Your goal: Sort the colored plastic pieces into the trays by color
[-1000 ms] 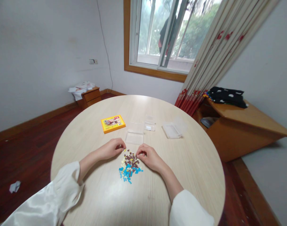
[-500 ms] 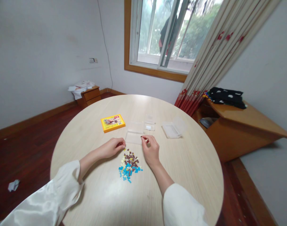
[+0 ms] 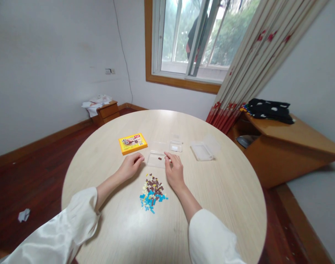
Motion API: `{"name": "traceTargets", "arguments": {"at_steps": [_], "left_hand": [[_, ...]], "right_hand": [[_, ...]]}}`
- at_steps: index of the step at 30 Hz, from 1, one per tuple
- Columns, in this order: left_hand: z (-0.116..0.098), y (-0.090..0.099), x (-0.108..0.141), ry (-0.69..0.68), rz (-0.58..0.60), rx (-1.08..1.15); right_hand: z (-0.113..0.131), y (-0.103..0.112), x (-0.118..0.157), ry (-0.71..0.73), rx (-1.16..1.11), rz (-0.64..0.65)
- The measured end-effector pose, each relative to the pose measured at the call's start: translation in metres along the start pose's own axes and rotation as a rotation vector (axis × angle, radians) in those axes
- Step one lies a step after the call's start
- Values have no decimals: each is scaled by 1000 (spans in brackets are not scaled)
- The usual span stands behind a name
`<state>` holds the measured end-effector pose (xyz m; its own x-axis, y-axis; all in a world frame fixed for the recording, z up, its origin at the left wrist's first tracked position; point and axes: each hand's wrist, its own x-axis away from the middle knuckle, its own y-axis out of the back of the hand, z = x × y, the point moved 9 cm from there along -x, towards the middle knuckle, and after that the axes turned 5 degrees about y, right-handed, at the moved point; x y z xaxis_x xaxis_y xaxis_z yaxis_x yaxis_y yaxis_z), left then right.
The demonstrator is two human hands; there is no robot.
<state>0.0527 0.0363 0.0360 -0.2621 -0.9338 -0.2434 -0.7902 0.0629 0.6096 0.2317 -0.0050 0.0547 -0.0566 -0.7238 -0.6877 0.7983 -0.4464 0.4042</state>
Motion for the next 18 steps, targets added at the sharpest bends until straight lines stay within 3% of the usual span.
{"name": "traceTargets", "arguments": {"at_steps": [5,10,15,18], "left_hand": [[-2,0,-6,8,-102,72],[-13,-6,-8,-68,-100,88],[-16,-9,-6,-142,-109,76],[-16,-9,-4,-164,-130,79]], "right_hand": [[12,-1,0,63,14,37],[39,0,2,218,41,123],[50,-16,11,295,126,312],[50,-24,15,304,205,351]]}}
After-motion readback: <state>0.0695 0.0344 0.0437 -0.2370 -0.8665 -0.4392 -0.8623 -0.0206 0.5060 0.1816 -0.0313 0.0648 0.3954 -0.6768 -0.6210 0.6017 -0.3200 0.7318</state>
